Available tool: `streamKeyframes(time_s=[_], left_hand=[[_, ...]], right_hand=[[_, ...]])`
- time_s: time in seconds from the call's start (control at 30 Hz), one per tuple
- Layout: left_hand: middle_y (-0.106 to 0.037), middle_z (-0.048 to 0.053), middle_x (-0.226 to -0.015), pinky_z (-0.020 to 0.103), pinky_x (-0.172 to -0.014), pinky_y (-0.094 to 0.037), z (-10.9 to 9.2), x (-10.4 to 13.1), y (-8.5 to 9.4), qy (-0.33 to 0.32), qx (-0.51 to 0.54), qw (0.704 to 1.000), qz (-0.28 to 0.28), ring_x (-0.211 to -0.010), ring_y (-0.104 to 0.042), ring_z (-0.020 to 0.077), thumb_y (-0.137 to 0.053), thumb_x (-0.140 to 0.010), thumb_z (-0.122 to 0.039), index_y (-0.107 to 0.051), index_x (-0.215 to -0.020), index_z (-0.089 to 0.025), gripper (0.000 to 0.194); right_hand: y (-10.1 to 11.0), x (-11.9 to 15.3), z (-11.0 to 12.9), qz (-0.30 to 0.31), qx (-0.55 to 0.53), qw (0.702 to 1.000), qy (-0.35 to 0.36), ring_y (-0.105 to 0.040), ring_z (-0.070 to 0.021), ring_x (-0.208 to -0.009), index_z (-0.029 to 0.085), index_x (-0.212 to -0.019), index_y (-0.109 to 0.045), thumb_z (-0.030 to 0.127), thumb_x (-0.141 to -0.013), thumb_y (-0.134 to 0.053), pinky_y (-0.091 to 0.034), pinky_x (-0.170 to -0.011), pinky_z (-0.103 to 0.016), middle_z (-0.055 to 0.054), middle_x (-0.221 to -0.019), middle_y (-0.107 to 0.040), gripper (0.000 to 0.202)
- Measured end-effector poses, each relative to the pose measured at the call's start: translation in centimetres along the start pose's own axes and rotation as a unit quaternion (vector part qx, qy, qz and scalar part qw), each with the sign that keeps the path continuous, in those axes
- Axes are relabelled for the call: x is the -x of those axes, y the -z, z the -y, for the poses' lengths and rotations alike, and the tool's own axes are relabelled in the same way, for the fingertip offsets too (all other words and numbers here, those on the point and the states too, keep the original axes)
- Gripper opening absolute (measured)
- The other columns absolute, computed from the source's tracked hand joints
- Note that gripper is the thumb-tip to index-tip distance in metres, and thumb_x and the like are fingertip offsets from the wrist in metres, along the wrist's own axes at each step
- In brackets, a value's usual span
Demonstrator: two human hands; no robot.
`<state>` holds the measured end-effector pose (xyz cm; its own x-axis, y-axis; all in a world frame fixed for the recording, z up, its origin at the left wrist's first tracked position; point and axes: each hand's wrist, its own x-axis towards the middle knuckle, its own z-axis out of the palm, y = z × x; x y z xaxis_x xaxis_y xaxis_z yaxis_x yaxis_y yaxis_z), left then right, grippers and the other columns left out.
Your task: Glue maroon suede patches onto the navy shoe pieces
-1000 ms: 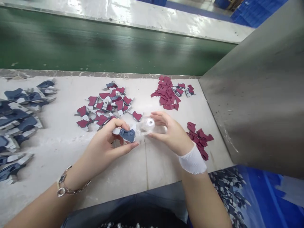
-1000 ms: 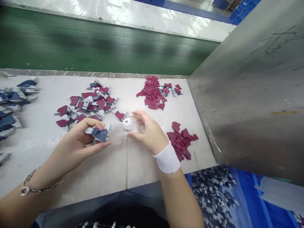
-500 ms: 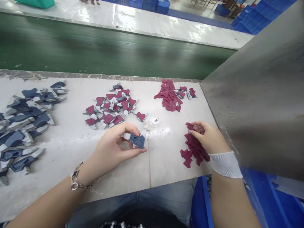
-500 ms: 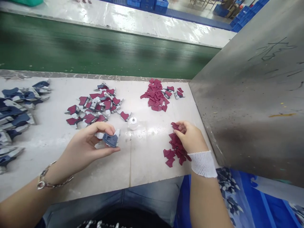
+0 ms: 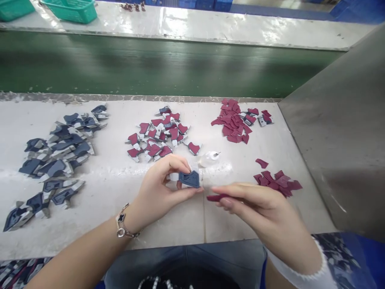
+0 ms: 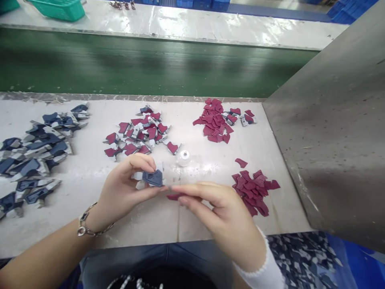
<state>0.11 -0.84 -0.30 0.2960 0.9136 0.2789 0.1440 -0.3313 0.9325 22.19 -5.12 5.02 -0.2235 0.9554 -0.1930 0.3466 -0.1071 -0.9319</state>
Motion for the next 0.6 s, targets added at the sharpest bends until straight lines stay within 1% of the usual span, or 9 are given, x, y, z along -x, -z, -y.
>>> streamKeyframes(time_s=[0.07, 0.1, 0.13, 0.2, 0.27, 0.33, 0.47, 0.6], left_hand=[[-0.063, 0.002, -0.095, 0.025, -0.064, -0.055, 0.1, 0.1, 0.0, -0.013, -0.011, 1.0, -0.004, -0.083, -0.064, 0.0142, -0.079, -0.077, -0.009, -0.057, -0.096, -0.023, 0.032], [-0.063, 0.002, -0.096, 0.027, -0.067, -0.056, 0.2, 0.1, 0.0, -0.02, -0.019, 1.0, -0.006, -0.086, -0.064, 0.015, -0.077, -0.078, -0.007, -0.057, -0.096, -0.024, 0.032], [-0.064, 0.002, -0.096, 0.028, -0.069, -0.057, 0.2, 0.1, 0.0, -0.026, -0.027, 0.999, -0.006, -0.088, -0.064, 0.0159, -0.075, -0.078, -0.006, -0.058, -0.097, -0.024, 0.032], [-0.065, 0.003, -0.096, 0.031, -0.073, -0.058, 0.2, 0.1, 0.1, -0.04, -0.04, 0.998, -0.007, -0.092, -0.065, 0.0175, -0.075, -0.079, -0.007, -0.059, -0.099, -0.024, 0.031], [-0.066, 0.003, -0.098, 0.033, -0.076, -0.059, 0.2, 0.1, 0.1, -0.05, -0.05, 0.997, -0.006, -0.093, -0.065, 0.0178, -0.076, -0.08, -0.009, -0.06, -0.102, -0.024, 0.031], [-0.066, 0.004, -0.099, 0.034, -0.079, -0.06, 0.2, 0.0, 0.2, -0.055, -0.059, 0.997, -0.004, -0.095, -0.065, 0.0179, -0.076, -0.081, -0.009, -0.06, -0.103, -0.025, 0.031], [-0.067, 0.003, -0.099, 0.035, -0.082, -0.06, 0.2, 0.1, 0.3, -0.076, -0.082, 0.994, -0.004, -0.096, -0.066, 0.0183, -0.075, -0.082, -0.009, -0.06, -0.104, -0.026, 0.031], [-0.066, 0.002, -0.098, 0.036, -0.081, -0.061, 0.1, 0.3, 0.2, -0.093, -0.111, 0.989, -0.012, -0.093, -0.067, 0.0176, -0.076, -0.083, -0.008, -0.061, -0.102, -0.027, 0.03]], right_hand=[[-1.1, -0.7, 0.0, 0.004, -0.031, 0.999, 0.006, -0.075, -0.0158, -0.083, 0.036, -0.114, -0.076, 0.025, -0.095, -0.066, -0.062, -0.08, -0.027, 0.002, -0.094, -0.08, 0.024], [-1.5, -1.1, -0.1, -0.001, -0.055, 0.998, -0.002, -0.074, -0.0152, -0.081, 0.034, -0.114, -0.075, 0.024, -0.095, -0.066, -0.062, -0.079, -0.027, 0.002, -0.09, -0.079, 0.024], [-1.8, -1.4, -0.2, -0.007, -0.085, 0.996, -0.015, -0.074, -0.015, -0.078, 0.031, -0.111, -0.075, 0.024, -0.094, -0.067, -0.062, -0.077, -0.026, 0.002, -0.085, -0.079, 0.02], [-2.3, -2.0, -0.4, -0.022, -0.147, 0.988, -0.044, -0.074, -0.0158, -0.073, 0.025, -0.099, -0.073, 0.026, -0.089, -0.073, -0.062, -0.073, -0.027, 0.001, -0.077, -0.077, 0.009], [-2.4, -2.5, -0.5, -0.038, -0.179, 0.982, -0.057, -0.073, -0.0162, -0.07, 0.023, -0.087, -0.069, 0.025, -0.084, -0.079, -0.062, -0.07, -0.026, 0.0, -0.073, -0.075, 0.01], [-2.4, -2.8, -0.5, -0.045, -0.175, 0.982, -0.055, -0.071, -0.0152, -0.069, 0.022, -0.083, -0.07, 0.024, -0.082, -0.08, -0.06, -0.068, -0.025, 0.001, -0.071, -0.073, 0.011], [-2.2, -3.1, -0.5, -0.06, -0.147, 0.986, -0.041, -0.068, -0.013, -0.067, 0.022, -0.083, -0.07, 0.029, -0.087, -0.076, -0.058, -0.066, -0.023, 0.002, -0.071, -0.07, 0.01], [-2.2, -3.2, -0.4, -0.071, -0.143, 0.987, -0.028, -0.066, -0.0125, -0.068, 0.022, -0.084, -0.068, 0.026, -0.089, -0.074, -0.056, -0.066, -0.022, 0.002, -0.073, -0.07, 0.009]])
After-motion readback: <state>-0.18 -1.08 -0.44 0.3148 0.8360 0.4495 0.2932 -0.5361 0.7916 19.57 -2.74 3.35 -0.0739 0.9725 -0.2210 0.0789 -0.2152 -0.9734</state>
